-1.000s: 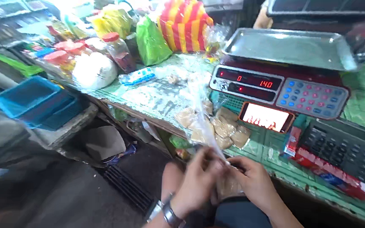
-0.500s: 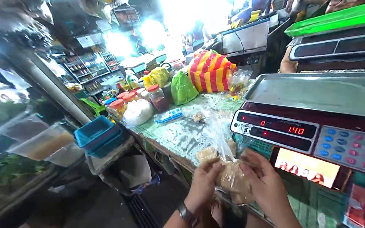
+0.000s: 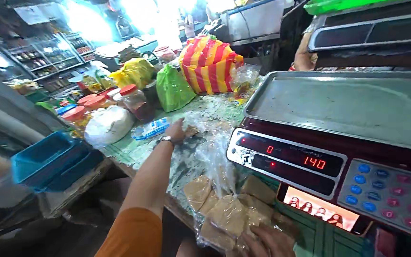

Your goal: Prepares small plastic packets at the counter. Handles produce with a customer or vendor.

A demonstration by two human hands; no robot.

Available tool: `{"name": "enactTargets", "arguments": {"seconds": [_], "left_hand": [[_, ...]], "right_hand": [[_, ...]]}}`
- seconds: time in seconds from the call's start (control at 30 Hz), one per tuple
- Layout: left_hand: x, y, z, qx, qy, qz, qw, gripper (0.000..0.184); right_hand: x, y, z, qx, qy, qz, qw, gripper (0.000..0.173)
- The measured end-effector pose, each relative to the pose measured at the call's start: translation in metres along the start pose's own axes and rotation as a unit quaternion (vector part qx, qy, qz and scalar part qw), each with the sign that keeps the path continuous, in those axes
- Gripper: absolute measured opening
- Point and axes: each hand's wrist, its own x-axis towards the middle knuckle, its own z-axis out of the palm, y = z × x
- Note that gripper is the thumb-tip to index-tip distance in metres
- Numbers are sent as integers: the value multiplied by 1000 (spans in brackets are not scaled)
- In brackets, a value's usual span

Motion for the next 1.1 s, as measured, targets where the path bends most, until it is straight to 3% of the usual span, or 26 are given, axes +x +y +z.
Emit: {"name": "enactTargets", "arguments": {"seconds": [0.1,0.33,0.47,0.57,0.7,0.77,0.83,0.97,1.03,1.1], "left_hand": [[1,-6,-11,124,-33,11,992,30],[-71,35,-147,313,109,172,928,13],[-126,43,-213,372,111,183,903,15],[-185,39,-237,385,136,270,872,17],[-271,66,-252,406,195,400,798,16],[-316,78,-261,419,215,423,774,16],[-349,89,-266,428,240,448,747,18],[-393,101,-245,410,275,501,711,22],[-397,101,-214,411,218,528,711,25],[-390,96,-191,430,126,532,718,15]], "right_hand": [[0,0,-1,17,-11,16,1000,18],[-4,-4,2,-14,-21,-13,1000,20],[-7,-10,1,-26,-12,-31,999,21],[-8,-12,7,-44,16,-54,997,21],[-15,-5,9,-61,54,-65,995,22],[-14,-8,3,15,51,-46,998,23],[-9,-17,-11,121,37,-9,992,34],[8,-54,-41,327,3,-2,945,54],[14,-58,-45,301,-10,-26,953,56],[11,-45,-43,224,-13,-14,974,51]]}}
